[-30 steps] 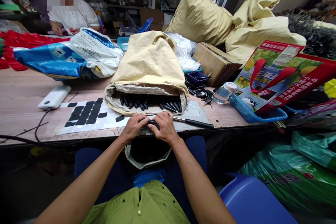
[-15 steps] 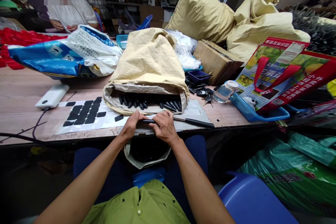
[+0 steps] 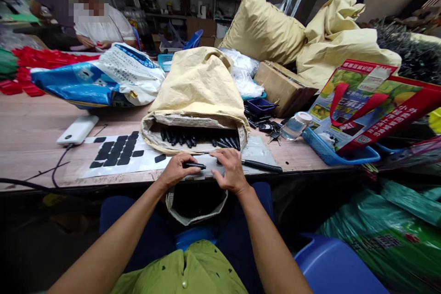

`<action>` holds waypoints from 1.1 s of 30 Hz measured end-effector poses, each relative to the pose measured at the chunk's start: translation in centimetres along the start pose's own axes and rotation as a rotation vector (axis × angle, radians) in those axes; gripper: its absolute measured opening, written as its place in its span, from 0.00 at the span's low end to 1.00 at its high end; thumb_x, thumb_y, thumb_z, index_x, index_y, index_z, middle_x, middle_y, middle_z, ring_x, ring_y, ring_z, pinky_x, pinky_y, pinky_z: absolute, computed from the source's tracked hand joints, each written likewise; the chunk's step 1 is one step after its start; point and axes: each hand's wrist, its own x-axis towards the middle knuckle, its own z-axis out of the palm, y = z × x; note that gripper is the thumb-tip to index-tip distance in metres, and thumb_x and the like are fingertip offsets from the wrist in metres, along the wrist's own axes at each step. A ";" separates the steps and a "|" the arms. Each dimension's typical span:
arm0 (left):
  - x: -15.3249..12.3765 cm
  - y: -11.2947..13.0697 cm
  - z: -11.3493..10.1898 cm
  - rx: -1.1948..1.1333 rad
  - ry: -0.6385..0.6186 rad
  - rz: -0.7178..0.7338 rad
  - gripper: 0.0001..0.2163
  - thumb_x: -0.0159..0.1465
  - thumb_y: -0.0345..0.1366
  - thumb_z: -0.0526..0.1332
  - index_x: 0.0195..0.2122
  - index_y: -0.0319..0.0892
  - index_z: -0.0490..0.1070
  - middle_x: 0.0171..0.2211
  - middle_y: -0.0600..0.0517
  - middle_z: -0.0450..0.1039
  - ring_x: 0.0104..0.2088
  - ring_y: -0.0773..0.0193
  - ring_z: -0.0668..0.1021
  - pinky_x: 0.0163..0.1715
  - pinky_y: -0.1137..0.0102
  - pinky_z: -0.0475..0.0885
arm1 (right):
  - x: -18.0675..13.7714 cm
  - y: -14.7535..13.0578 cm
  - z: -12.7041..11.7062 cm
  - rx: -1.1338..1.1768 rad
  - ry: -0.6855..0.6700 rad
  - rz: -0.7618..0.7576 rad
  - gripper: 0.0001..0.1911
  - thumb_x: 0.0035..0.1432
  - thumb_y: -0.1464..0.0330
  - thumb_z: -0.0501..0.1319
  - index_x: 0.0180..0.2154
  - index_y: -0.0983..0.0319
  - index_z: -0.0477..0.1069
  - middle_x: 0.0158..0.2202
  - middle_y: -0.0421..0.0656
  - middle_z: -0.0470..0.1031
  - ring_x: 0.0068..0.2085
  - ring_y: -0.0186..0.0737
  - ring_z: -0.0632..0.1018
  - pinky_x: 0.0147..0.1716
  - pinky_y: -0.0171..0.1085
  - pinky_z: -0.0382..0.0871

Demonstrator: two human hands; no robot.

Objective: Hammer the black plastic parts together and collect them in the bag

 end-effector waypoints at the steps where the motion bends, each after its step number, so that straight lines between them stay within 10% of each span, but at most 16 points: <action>1: 0.0 0.0 0.0 0.007 -0.005 0.001 0.09 0.54 0.41 0.75 0.33 0.44 0.81 0.34 0.51 0.80 0.42 0.56 0.76 0.44 0.65 0.68 | -0.3 0.8 -0.5 -0.055 0.047 0.051 0.20 0.57 0.64 0.63 0.52 0.57 0.73 0.50 0.46 0.74 0.53 0.51 0.71 0.55 0.49 0.58; 6: -0.2 0.2 -0.3 0.056 -0.030 0.066 0.08 0.53 0.38 0.74 0.31 0.43 0.79 0.33 0.52 0.78 0.40 0.57 0.75 0.42 0.65 0.67 | -1.8 3.9 -1.7 -0.298 0.076 0.247 0.07 0.64 0.64 0.59 0.35 0.59 0.73 0.36 0.44 0.73 0.41 0.45 0.70 0.44 0.42 0.60; 17: -6.8 2.0 3.5 0.507 -0.100 0.468 0.06 0.62 0.38 0.68 0.39 0.44 0.76 0.36 0.48 0.75 0.41 0.54 0.72 0.45 0.56 0.64 | -2.2 4.1 -1.0 -0.407 0.077 0.226 0.07 0.65 0.64 0.59 0.35 0.59 0.72 0.36 0.44 0.72 0.41 0.44 0.69 0.42 0.41 0.59; 23: -9.9 1.1 6.5 0.642 -0.124 0.395 0.06 0.63 0.36 0.67 0.41 0.45 0.75 0.36 0.48 0.73 0.39 0.54 0.72 0.38 0.59 0.64 | -2.3 4.2 -1.1 -0.409 0.082 0.228 0.07 0.65 0.64 0.59 0.35 0.59 0.72 0.36 0.44 0.72 0.41 0.44 0.68 0.42 0.41 0.58; 28: -5.6 2.0 2.6 0.578 0.128 0.409 0.07 0.69 0.38 0.59 0.38 0.43 0.75 0.34 0.47 0.74 0.37 0.57 0.73 0.40 0.61 0.68 | -2.4 4.2 -1.0 -0.413 0.082 0.231 0.07 0.65 0.64 0.59 0.35 0.59 0.72 0.36 0.43 0.72 0.41 0.44 0.68 0.42 0.41 0.58; 33: 2.0 0.3 -3.6 0.713 0.499 -0.129 0.10 0.66 0.40 0.60 0.40 0.40 0.77 0.39 0.43 0.75 0.43 0.51 0.76 0.44 0.61 0.72 | -2.3 4.1 -0.9 -0.409 0.088 0.239 0.08 0.65 0.63 0.59 0.35 0.59 0.72 0.36 0.44 0.72 0.41 0.44 0.68 0.42 0.40 0.58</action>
